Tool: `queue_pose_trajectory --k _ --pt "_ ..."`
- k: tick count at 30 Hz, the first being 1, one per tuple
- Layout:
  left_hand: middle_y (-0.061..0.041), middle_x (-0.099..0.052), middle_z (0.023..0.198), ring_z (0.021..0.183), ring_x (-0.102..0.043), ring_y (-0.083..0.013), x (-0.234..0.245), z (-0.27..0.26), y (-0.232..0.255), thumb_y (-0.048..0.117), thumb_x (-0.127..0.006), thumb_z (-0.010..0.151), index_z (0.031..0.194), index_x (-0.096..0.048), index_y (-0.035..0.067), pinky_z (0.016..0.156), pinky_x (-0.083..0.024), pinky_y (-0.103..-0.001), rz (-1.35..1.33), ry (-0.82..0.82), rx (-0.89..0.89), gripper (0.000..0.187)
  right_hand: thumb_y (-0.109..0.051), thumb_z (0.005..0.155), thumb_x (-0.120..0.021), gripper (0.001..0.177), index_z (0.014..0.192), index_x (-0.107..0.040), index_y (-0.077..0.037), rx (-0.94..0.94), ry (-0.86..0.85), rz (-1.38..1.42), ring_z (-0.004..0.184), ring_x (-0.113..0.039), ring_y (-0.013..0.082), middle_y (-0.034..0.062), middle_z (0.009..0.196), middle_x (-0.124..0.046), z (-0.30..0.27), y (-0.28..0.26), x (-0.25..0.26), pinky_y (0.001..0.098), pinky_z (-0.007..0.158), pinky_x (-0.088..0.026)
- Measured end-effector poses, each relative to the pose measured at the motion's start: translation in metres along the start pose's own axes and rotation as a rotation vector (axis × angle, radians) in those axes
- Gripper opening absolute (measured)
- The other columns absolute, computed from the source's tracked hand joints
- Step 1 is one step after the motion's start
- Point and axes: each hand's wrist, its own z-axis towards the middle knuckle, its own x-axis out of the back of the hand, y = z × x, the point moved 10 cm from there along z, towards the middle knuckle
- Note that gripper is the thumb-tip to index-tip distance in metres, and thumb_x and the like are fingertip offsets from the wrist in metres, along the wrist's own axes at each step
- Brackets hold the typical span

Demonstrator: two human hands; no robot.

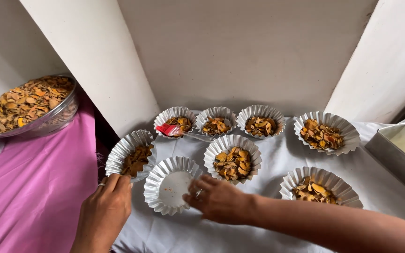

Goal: Packaging dried tea leaves or herbs by first portioning them into foil cups and then transferring them into small plastic bags.

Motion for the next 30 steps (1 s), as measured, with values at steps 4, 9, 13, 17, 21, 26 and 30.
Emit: queue_pose_trajectory --k 4,9,13,17,21,26,30 --pt "-0.003 -0.060 0.087 0.078 -0.069 -0.0266 -0.023 -0.004 -0.019 0.011 -0.061 0.093 0.096 -0.061 0.013 0.050 -0.058 -0.049 -0.002 -0.063 0.058 0.004 0.000 0.090 -0.069 0.017 0.079 -0.063 -0.011 0.221 0.437 -0.261 0.073 -0.055 0.0252 0.0029 0.071 -0.064 0.007 -0.039 0.024 0.0382 0.079 -0.049" --pt "-0.005 -0.063 0.091 0.080 -0.070 -0.0303 -0.057 -0.003 -0.023 0.011 -0.055 0.097 0.097 -0.060 0.012 0.054 -0.059 -0.052 -0.053 -0.215 0.097 0.005 0.002 0.102 -0.061 0.019 0.084 -0.060 -0.005 0.303 0.515 -0.159 0.070 -0.050 0.0246 0.0044 0.071 -0.057 -0.046 -0.058 0.092 0.0349 0.063 -0.042" --pt "-0.004 -0.062 0.093 0.079 -0.069 -0.0276 -0.094 -0.006 0.008 0.007 -0.065 0.080 0.103 -0.062 0.013 0.058 -0.061 -0.044 0.028 -0.175 -0.052 0.024 -0.005 0.109 -0.052 0.017 0.099 -0.063 0.004 0.325 0.370 -0.019 0.074 -0.052 0.0287 0.0105 0.083 -0.060 -0.107 -0.060 0.127 0.0400 0.070 -0.045" --pt "-0.009 -0.064 0.101 0.082 -0.070 -0.0282 -0.125 -0.004 0.051 0.006 -0.062 0.087 0.106 -0.066 0.009 0.059 -0.062 -0.041 0.012 -0.219 -0.149 0.020 -0.010 0.108 -0.055 0.019 0.097 -0.066 0.001 0.257 0.402 0.042 0.089 -0.064 0.0309 0.0127 0.089 -0.067 -0.174 -0.040 0.142 0.0440 0.083 -0.056" --pt "-0.002 -0.059 0.091 0.067 -0.066 -0.0166 -0.091 0.011 0.084 0.010 -0.065 0.090 0.110 -0.061 0.014 0.053 -0.058 -0.031 0.093 -0.008 -0.213 0.021 -0.010 0.104 -0.058 0.015 0.104 -0.068 0.001 0.199 0.339 -0.086 0.093 -0.066 0.0334 0.0167 0.103 -0.069 -0.239 -0.013 0.134 0.0490 0.086 -0.056" --pt "-0.007 -0.067 0.111 0.067 -0.071 -0.0210 -0.036 0.030 0.139 0.014 -0.065 0.089 0.120 -0.064 0.009 0.055 -0.060 -0.032 0.036 0.070 -0.241 0.031 -0.013 0.093 -0.064 0.028 0.120 -0.065 -0.004 0.018 0.336 -0.245 0.108 -0.066 0.0313 0.0114 0.117 -0.069 -0.315 0.036 0.130 0.0489 0.096 -0.056" --pt "-0.013 -0.067 0.116 0.106 -0.062 -0.0311 -0.062 0.029 0.213 0.033 -0.065 0.095 0.128 -0.065 0.003 0.092 -0.052 -0.045 -0.197 0.036 -0.441 0.044 -0.014 0.091 -0.066 0.025 0.115 -0.069 -0.006 -0.169 0.392 -0.410 0.096 -0.070 0.0242 0.0057 0.103 -0.072 -0.334 0.055 0.162 0.0414 0.087 -0.057"
